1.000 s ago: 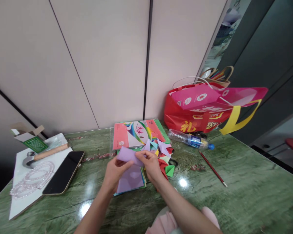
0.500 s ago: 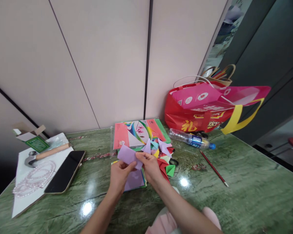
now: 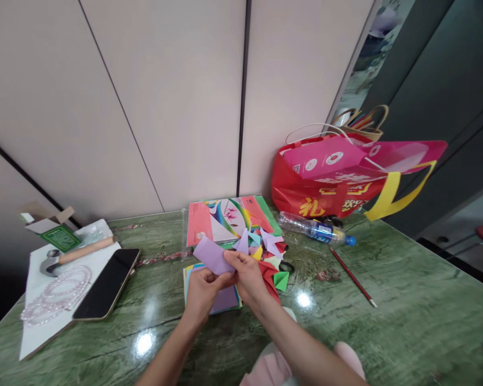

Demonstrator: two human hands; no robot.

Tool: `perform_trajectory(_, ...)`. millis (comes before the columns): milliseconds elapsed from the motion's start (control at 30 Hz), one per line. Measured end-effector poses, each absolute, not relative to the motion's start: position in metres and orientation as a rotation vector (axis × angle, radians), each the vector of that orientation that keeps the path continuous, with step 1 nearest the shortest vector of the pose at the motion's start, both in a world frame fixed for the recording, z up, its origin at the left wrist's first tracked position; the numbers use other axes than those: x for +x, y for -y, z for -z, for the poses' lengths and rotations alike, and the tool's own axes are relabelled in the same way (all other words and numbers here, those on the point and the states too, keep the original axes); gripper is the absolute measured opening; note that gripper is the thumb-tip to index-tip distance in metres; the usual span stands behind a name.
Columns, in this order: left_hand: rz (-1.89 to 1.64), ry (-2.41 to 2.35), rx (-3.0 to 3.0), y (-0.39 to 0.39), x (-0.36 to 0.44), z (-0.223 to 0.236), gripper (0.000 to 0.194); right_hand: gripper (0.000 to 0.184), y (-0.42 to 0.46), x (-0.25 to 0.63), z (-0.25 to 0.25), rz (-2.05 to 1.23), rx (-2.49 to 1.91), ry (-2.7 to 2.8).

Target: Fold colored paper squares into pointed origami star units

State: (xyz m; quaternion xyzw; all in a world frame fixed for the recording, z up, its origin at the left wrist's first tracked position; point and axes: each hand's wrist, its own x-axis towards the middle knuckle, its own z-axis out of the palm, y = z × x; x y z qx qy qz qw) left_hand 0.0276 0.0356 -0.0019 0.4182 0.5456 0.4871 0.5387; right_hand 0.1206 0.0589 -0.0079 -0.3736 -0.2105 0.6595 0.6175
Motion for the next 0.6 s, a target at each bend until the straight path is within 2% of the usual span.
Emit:
perform_trajectory(133, -1.156, -1.259, 1.018, -0.037, 0.025, 0.000, 0.019, 0.018, -0.060, 0.122, 0.008, -1.528, -0.845, 0.491)
perform_trajectory(267, -1.244, -1.240, 0.992, -0.039, 0.016, -0.011, 0.027, 0.016, -0.060, 0.124, 0.010, -1.540, -0.820, 0.537)
perform_trajectory(600, -1.288, -1.283, 0.846, -0.044, -0.001, -0.023, 0.027, 0.019, -0.061, 0.125, 0.012, -1.535, -0.841, 0.572)
